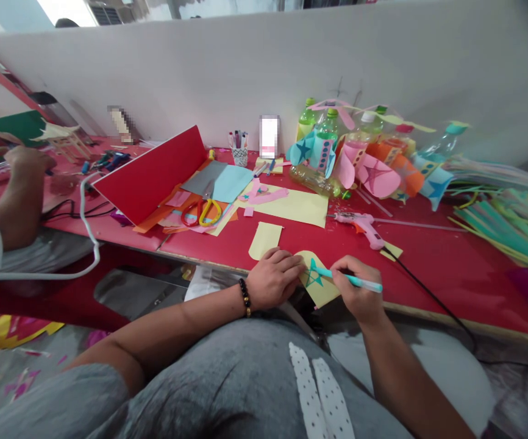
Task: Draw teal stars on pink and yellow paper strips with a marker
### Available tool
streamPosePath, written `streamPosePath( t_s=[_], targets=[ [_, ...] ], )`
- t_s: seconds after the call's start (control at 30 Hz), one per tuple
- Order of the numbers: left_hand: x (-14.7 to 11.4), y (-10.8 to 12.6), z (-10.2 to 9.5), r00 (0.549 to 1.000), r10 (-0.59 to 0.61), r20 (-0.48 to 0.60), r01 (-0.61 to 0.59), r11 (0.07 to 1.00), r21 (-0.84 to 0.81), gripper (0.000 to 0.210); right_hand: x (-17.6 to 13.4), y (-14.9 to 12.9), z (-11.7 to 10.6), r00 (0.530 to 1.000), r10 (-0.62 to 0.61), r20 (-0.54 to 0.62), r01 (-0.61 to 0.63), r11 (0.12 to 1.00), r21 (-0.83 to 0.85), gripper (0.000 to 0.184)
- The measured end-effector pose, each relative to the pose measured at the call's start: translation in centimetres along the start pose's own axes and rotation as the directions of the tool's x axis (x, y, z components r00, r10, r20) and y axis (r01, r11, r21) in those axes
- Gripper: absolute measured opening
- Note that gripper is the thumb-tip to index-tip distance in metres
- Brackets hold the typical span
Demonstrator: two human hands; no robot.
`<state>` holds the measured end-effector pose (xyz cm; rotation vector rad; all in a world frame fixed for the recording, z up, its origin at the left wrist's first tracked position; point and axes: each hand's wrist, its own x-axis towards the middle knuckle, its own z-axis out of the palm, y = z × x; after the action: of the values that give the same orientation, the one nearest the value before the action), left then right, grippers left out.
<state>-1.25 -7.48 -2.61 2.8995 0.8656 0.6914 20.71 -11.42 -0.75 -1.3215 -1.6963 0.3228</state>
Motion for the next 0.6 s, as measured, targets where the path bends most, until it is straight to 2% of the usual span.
streamPosePath(
  t_s=[0.6],
  targets=[
    [0.04, 0.03, -0.08, 1.000, 0.006, -0.006, -0.006, 1.000, 0.003, 0.032, -0.01, 0.03, 0.05, 1.000, -0.006, -0.012, 0.006, 1.000, 0.006, 0.016]
  ],
)
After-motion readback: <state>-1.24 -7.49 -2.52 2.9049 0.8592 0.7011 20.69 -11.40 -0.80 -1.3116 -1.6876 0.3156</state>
